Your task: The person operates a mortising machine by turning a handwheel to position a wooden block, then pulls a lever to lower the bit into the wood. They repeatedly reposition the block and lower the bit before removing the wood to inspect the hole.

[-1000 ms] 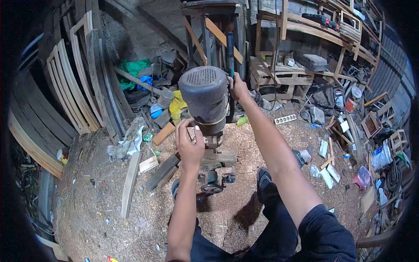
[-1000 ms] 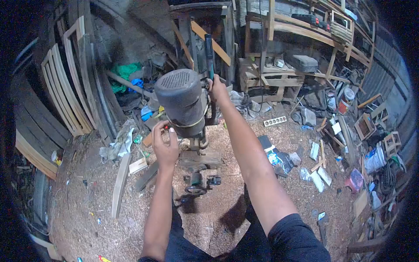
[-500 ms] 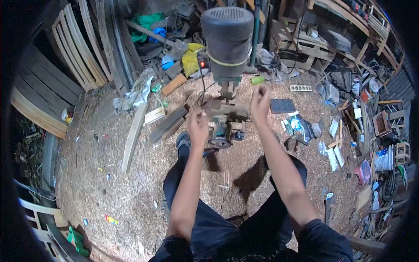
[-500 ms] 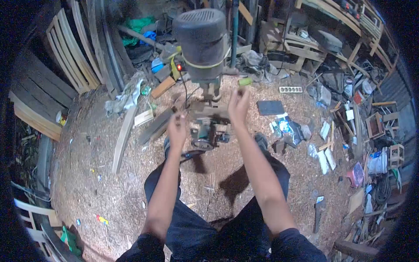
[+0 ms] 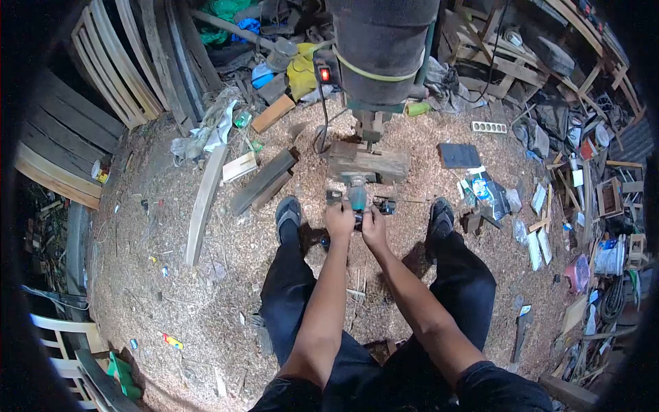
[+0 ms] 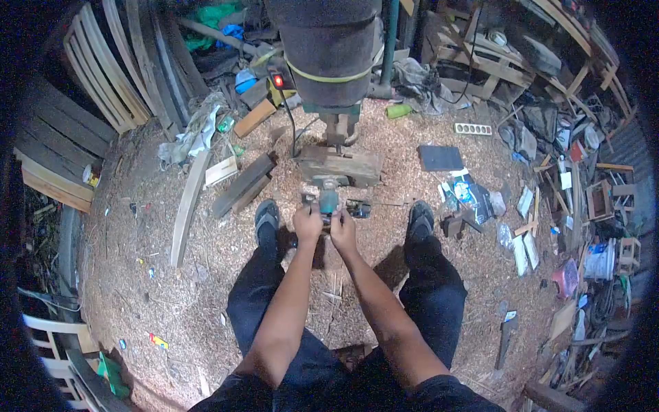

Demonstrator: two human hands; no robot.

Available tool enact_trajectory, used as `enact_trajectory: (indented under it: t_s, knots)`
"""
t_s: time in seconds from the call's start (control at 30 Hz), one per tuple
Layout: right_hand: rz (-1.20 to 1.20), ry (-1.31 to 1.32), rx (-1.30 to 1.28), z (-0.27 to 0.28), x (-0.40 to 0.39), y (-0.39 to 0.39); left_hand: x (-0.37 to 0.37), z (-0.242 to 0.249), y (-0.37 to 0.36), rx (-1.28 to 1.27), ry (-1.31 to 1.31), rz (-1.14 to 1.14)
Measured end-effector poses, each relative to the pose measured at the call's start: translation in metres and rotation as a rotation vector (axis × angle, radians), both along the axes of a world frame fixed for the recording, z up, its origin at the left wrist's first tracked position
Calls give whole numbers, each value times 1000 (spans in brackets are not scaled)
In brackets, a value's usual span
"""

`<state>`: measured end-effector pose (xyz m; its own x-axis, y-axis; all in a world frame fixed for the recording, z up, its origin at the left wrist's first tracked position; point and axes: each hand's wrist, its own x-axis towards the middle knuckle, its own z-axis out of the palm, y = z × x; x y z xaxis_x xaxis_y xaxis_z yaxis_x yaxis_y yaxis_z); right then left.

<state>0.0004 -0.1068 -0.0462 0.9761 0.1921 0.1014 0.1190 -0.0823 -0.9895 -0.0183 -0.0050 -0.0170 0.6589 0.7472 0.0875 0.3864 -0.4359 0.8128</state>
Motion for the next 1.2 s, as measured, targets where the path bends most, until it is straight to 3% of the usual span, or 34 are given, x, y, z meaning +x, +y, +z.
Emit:
enact_trajectory:
  t_s: [0.17, 0.27, 0.37, 0.4, 0.5, 0.63, 0.67, 0.77, 0.8, 0.87, 0.97, 1.0, 1.1, 1.2]
  knots:
    - [-56, -83, -223, 6, -1, 6, 0, -4, 1, -169, -116, 87]
    - [28, 16, -488, 43, 3, 9, 4, -62, 14, -496, -368, 176]
    - [142, 107, -742, 80, 4, 15, 6, -51, 9, -765, -423, 432]
    - [179, 121, -801, 86, 5, 17, 7, -89, 17, -825, -501, 405]
    - [123, 107, -793, 87, 2, 21, -1, -81, 11, -201, -280, 274]
    - [30, 49, -289, 19, 1, -3, 0, -53, 5, -571, -419, 264]
    - [-29, 70, -124, -8, 0, -4, -5, -36, 3, -283, -316, 90]
    - [-76, 316, 234, -14, -9, 0, 3, 28, -4, 70, -188, -229]
    - [-100, 356, 284, -20, -8, 4, 4, 37, -4, 107, -11, -220]
    - [-285, 434, 323, -48, -1, 21, 9, 23, -2, 114, -36, -164]
    - [-258, 243, -298, -11, -2, 14, 8, -11, 11, -118, -136, -78]
    - [-234, 95, -347, 13, -4, 17, 7, -20, 15, -235, -185, -46]
    - [-60, 62, -719, 36, 4, 25, 8, -37, 17, -784, -526, 268]
    - [-81, 19, -752, 48, 1, 29, 5, -32, 21, -767, -549, 249]
